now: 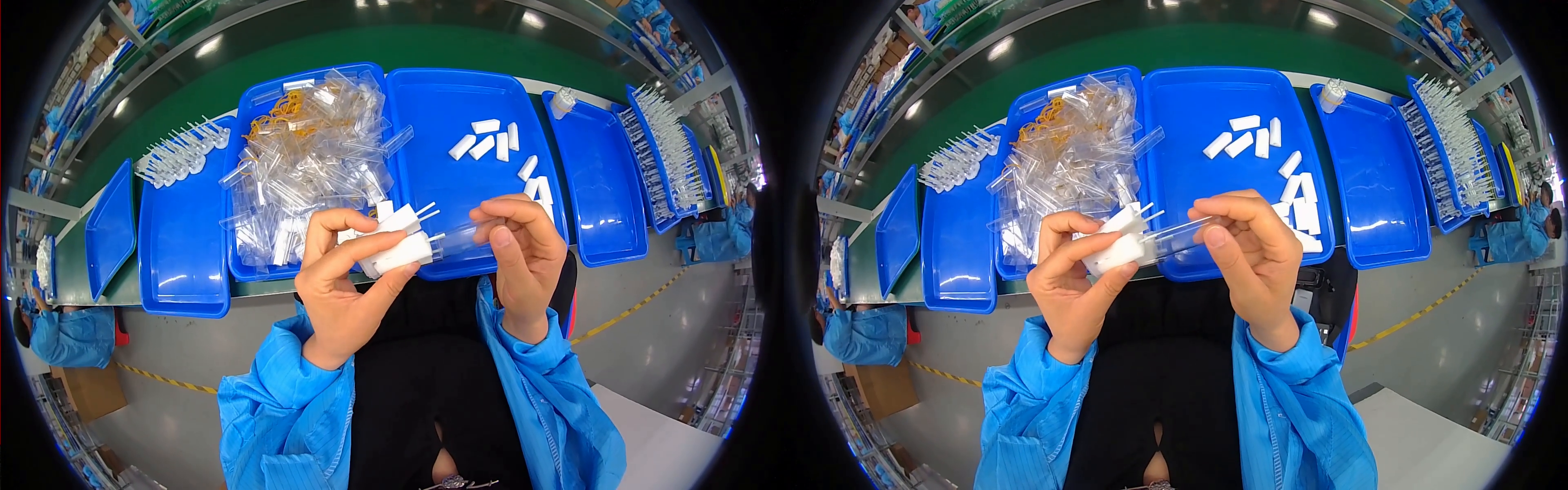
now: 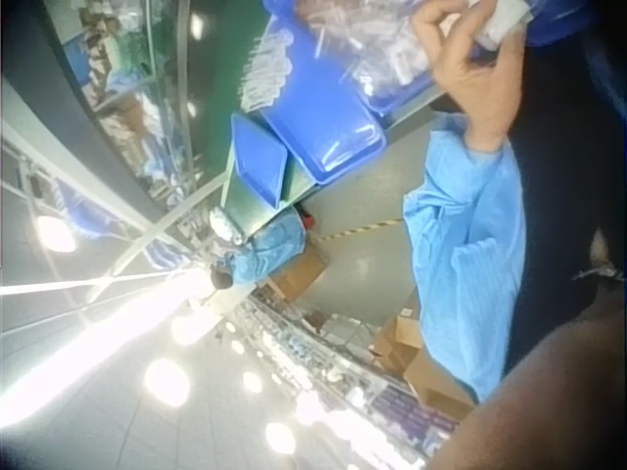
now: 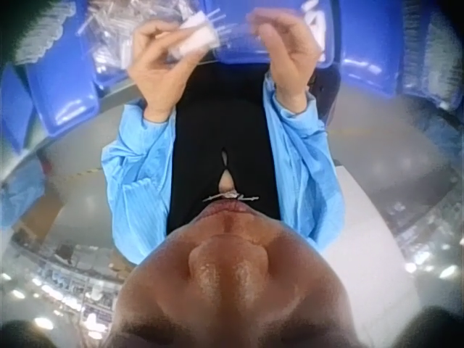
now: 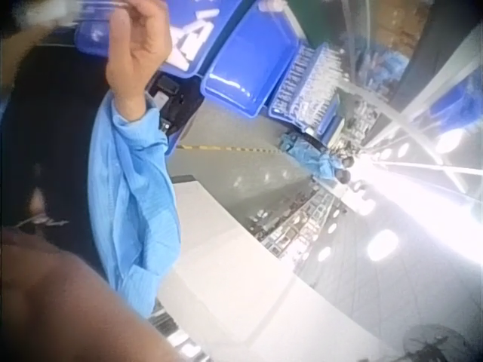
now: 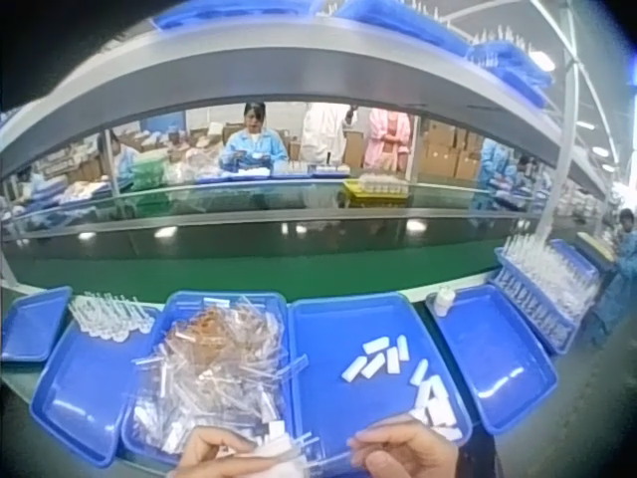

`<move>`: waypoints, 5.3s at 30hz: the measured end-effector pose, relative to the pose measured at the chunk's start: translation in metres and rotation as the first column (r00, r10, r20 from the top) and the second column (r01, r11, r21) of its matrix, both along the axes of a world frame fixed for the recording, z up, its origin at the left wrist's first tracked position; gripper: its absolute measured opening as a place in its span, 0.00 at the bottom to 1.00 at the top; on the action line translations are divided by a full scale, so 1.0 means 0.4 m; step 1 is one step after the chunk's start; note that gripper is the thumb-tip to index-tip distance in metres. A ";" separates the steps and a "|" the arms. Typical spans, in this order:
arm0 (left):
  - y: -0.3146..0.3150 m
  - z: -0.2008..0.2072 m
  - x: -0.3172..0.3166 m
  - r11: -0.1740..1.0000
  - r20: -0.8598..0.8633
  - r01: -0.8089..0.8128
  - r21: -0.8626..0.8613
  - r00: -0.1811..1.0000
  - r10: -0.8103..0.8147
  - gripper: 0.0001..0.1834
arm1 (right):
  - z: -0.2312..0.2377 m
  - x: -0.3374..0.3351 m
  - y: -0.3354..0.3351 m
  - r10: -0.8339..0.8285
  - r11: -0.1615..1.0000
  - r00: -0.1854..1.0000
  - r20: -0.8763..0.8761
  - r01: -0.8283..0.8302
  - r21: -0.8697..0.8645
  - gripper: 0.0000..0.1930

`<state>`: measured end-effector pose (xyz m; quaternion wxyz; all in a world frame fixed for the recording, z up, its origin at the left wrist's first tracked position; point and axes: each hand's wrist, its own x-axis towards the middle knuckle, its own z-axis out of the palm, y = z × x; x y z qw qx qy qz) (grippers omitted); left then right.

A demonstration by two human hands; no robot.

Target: The person places an assembled bundle aside, attaches foam pieces onto plastic prongs to build a cluster, and slides clear plastic sleeves over the foam pieces by hand.

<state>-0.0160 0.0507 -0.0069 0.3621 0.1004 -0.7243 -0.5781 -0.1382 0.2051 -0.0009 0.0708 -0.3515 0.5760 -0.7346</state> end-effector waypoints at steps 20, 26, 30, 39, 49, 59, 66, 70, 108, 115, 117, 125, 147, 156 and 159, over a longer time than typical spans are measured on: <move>0.005 0.018 0.000 0.986 0.063 -0.077 -0.148 0.994 0.087 0.18 | -0.020 0.012 -0.020 -0.007 1.000 0.999 -0.052 0.007 0.004 0.10; 0.000 0.015 0.004 0.963 0.043 -0.033 -0.268 0.998 0.046 0.17 | -0.025 0.017 -0.021 -0.055 0.998 0.985 -0.164 0.057 0.007 0.10; 0.001 -0.004 -0.003 0.968 -0.019 -0.051 -0.244 0.999 0.048 0.17 | -0.031 0.022 -0.018 -0.053 0.999 0.993 -0.103 0.053 -0.003 0.10; 0.003 -0.002 -0.008 0.948 -0.034 -0.045 -0.316 0.999 0.036 0.16 | -0.015 0.014 -0.013 -0.020 1.000 0.999 -0.050 0.020 0.012 0.09; 0.010 0.002 -0.021 0.959 -0.039 -0.020 -0.283 0.999 0.009 0.16 | -0.025 0.016 -0.015 -0.099 0.992 0.976 -0.193 0.113 0.062 0.10; 0.005 -0.025 -0.015 0.867 -0.095 -0.117 -0.485 0.992 0.080 0.17 | -0.032 0.010 -0.018 -0.079 0.993 0.980 -0.182 0.094 0.077 0.09; 0.024 0.000 -0.001 0.970 0.074 0.036 -0.242 0.997 -0.019 0.21 | -0.056 0.023 -0.030 -0.085 0.994 0.989 0.117 0.092 -0.053 0.15; 0.023 -0.005 -0.010 0.946 0.099 0.089 -0.310 0.993 -0.061 0.26 | -0.064 0.030 -0.037 -0.126 0.989 0.988 0.085 0.119 0.082 0.29; -0.088 -0.075 0.043 0.998 -0.137 -0.063 -0.004 0.989 0.062 0.25 | -0.057 -0.084 -0.196 -0.115 0.897 0.901 -0.417 0.274 0.346 0.26; -0.127 -0.088 0.065 0.935 -0.140 0.096 0.341 0.989 -0.051 0.24 | -0.105 -0.122 -0.239 0.082 0.698 0.764 -0.640 0.415 0.584 0.16; -0.136 -0.074 0.067 0.961 -0.163 0.118 0.251 0.983 -0.078 0.22 | -0.105 -0.125 -0.223 0.064 0.663 0.738 -0.672 0.472 0.581 0.08; -0.139 -0.083 0.076 0.966 -0.159 0.099 0.240 0.985 -0.062 0.17 | -0.033 -0.016 -0.173 0.201 0.954 0.951 0.236 -0.245 0.174 0.11; -0.107 -0.073 0.046 0.994 -0.020 -0.057 -0.096 0.998 0.055 0.18 | 0.005 0.043 -0.150 0.467 0.884 0.864 0.187 -0.463 -0.066 0.12; -0.103 -0.069 0.038 0.963 -0.023 0.113 0.246 0.994 -0.111 0.18 | 0.007 0.042 -0.138 0.431 0.900 0.895 0.115 -0.435 0.011 0.11; -0.095 -0.066 0.040 0.988 -0.011 0.020 0.156 1.000 -0.019 0.18 | 0.009 0.037 -0.136 0.306 0.939 0.923 0.235 -0.333 0.086 0.10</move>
